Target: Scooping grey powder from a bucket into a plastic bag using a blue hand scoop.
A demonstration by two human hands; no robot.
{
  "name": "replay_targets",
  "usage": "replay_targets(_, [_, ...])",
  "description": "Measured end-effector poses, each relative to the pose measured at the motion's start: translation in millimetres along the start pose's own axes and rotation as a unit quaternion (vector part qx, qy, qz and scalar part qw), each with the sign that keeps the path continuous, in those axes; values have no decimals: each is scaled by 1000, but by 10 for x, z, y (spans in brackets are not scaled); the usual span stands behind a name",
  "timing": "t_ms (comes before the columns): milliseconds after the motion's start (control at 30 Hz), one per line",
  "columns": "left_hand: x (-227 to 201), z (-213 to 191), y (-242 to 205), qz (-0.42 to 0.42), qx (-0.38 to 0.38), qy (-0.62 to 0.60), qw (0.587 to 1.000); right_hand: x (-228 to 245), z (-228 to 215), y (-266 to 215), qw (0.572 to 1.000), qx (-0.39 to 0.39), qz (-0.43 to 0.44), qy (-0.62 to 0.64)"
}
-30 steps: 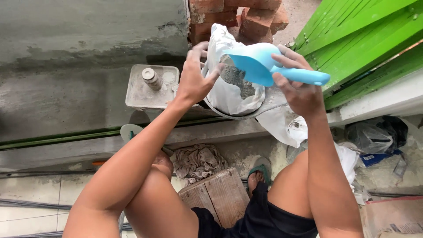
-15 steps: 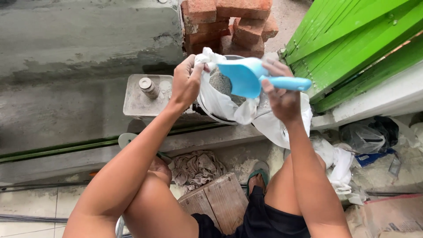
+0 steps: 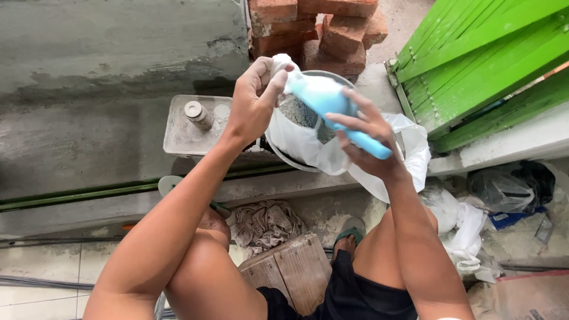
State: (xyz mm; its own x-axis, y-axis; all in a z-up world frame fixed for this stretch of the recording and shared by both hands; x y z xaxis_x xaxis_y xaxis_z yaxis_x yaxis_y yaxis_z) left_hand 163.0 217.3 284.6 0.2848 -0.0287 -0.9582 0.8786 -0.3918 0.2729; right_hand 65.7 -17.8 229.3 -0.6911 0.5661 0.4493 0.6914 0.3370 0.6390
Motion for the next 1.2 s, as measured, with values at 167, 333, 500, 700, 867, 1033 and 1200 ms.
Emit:
replay_targets(167, [68, -26, 27, -3, -42, 22, 999, -97, -111, -83, 999, 5, -1, 50])
replay_targets(333, [66, -37, -36, 12, -71, 89, 993, -80, -442, -272, 992, -85, 44, 83])
replay_targets(500, [-128, 51, -149, 34, -198, 174, 964, 73, -641, -541, 980, -161, 98, 59])
replay_targets(700, [-478, 666, -551, 133, 18, 132, 982, -137, -591, -740, 972, -210, 58, 93])
replay_targets(867, [-1045, 1534, -1160, 12, 477, 288, 830, 144, -587, -703, 969, -190, 75, 138])
replay_targets(1033, [-303, 1820, -1703, -49, 676, 457, 576, 164, -763, -772, 954, -239, 63, 171])
replay_targets(1200, [212, 1783, -1487, -245, 533, 471, 659, -359, -1233, -1448, 729, -511, 288, 353])
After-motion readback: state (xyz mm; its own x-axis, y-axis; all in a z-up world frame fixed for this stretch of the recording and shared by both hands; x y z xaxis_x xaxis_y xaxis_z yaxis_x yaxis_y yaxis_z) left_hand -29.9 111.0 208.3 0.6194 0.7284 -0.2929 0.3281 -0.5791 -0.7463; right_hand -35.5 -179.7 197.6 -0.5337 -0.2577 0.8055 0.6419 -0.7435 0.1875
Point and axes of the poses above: each hand's wrist, its own y-axis towards the middle knuckle, its own z-axis out of the palm, x = y × z, the point moved 2 cm from there along y, towards the middle knuckle, and after that the axes turned 4 degrees about -z, right-handed, at the moved point
